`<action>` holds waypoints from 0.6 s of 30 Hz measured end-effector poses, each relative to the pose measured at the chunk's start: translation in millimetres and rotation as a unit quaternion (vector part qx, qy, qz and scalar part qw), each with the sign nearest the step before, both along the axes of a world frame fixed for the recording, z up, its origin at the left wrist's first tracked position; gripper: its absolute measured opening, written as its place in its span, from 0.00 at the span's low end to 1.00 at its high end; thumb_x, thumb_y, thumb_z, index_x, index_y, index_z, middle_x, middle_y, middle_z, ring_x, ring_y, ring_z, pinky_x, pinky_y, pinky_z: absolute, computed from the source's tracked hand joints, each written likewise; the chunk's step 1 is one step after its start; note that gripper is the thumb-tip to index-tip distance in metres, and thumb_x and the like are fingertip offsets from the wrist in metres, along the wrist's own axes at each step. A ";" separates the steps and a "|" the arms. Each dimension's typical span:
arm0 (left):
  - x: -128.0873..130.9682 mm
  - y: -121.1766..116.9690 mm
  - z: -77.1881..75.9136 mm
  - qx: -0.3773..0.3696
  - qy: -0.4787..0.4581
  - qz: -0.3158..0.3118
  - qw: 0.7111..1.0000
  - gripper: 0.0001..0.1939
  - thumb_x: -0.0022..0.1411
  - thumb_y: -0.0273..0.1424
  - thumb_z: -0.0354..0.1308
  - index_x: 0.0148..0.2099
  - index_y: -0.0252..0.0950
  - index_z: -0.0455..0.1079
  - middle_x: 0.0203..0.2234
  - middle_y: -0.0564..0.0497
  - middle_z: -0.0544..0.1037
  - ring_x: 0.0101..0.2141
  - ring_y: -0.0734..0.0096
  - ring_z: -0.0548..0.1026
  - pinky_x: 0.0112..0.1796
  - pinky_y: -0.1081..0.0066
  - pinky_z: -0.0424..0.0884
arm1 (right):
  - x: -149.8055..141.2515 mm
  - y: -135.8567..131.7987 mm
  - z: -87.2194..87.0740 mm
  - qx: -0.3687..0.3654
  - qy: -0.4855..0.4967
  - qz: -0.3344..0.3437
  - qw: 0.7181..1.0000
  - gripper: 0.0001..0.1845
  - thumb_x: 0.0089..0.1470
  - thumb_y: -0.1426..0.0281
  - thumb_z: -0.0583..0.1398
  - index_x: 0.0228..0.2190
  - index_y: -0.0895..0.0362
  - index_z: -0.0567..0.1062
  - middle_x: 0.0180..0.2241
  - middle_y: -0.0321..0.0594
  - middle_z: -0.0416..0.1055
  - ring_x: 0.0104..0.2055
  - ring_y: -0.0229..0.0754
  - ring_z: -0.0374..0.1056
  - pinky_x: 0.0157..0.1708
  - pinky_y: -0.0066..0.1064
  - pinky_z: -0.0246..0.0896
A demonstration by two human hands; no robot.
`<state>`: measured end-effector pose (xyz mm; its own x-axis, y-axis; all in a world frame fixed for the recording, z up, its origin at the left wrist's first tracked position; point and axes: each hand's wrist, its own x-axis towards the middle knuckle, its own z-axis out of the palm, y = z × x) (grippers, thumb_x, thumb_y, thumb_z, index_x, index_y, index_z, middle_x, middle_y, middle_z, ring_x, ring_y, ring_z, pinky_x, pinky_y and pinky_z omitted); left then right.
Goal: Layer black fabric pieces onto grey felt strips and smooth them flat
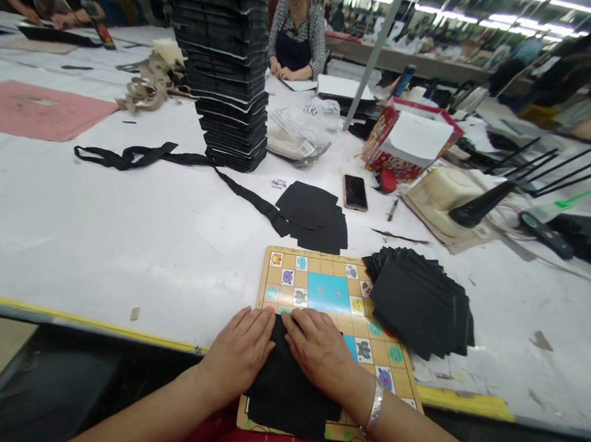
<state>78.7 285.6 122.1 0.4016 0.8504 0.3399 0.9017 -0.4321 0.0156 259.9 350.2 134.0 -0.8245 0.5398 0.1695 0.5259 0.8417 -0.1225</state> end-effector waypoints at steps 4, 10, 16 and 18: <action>-2.2 -1.9 -1.3 -0.007 0.008 -0.001 1.000 0.18 0.65 0.31 0.44 0.52 0.30 0.66 0.48 0.42 0.73 0.48 0.62 0.70 0.50 0.61 0.64 | 25.5 2.1 1.7 0.008 0.001 0.005 1.000 0.15 0.58 0.72 0.52 0.47 0.61 0.68 0.38 0.48 0.68 0.42 0.46 0.63 0.41 0.39 0.61; 5.5 1.1 9.6 -0.026 0.029 0.020 0.999 0.20 0.64 0.33 0.46 0.55 0.32 0.63 0.46 0.42 0.74 0.45 0.62 0.71 0.48 0.59 0.66 | 68.0 1.7 -2.4 0.049 -0.005 -0.011 0.999 0.16 0.59 0.72 0.52 0.48 0.61 0.68 0.41 0.48 0.68 0.43 0.47 0.63 0.42 0.41 0.61; 14.5 -0.9 11.8 -0.049 0.072 0.055 0.995 0.22 0.62 0.38 0.49 0.53 0.30 0.66 0.46 0.39 0.73 0.46 0.54 0.70 0.49 0.52 0.62 | 72.7 -4.4 3.3 0.038 -0.016 -0.033 0.999 0.16 0.57 0.73 0.53 0.48 0.62 0.68 0.41 0.48 0.68 0.43 0.47 0.63 0.41 0.39 0.61; 5.4 -2.8 8.7 -0.037 0.076 0.065 0.994 0.22 0.62 0.39 0.49 0.53 0.30 0.67 0.47 0.38 0.72 0.47 0.52 0.69 0.49 0.51 0.61 | 72.7 -5.0 6.9 0.024 -0.015 -0.047 0.998 0.17 0.57 0.73 0.54 0.48 0.61 0.67 0.40 0.48 0.68 0.44 0.46 0.63 0.41 0.39 0.60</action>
<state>84.1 282.8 130.8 0.3286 0.9190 0.2179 0.9442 -0.3147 -0.0969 332.6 345.3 140.9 -0.7755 0.6072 0.1726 0.6060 0.7927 -0.0658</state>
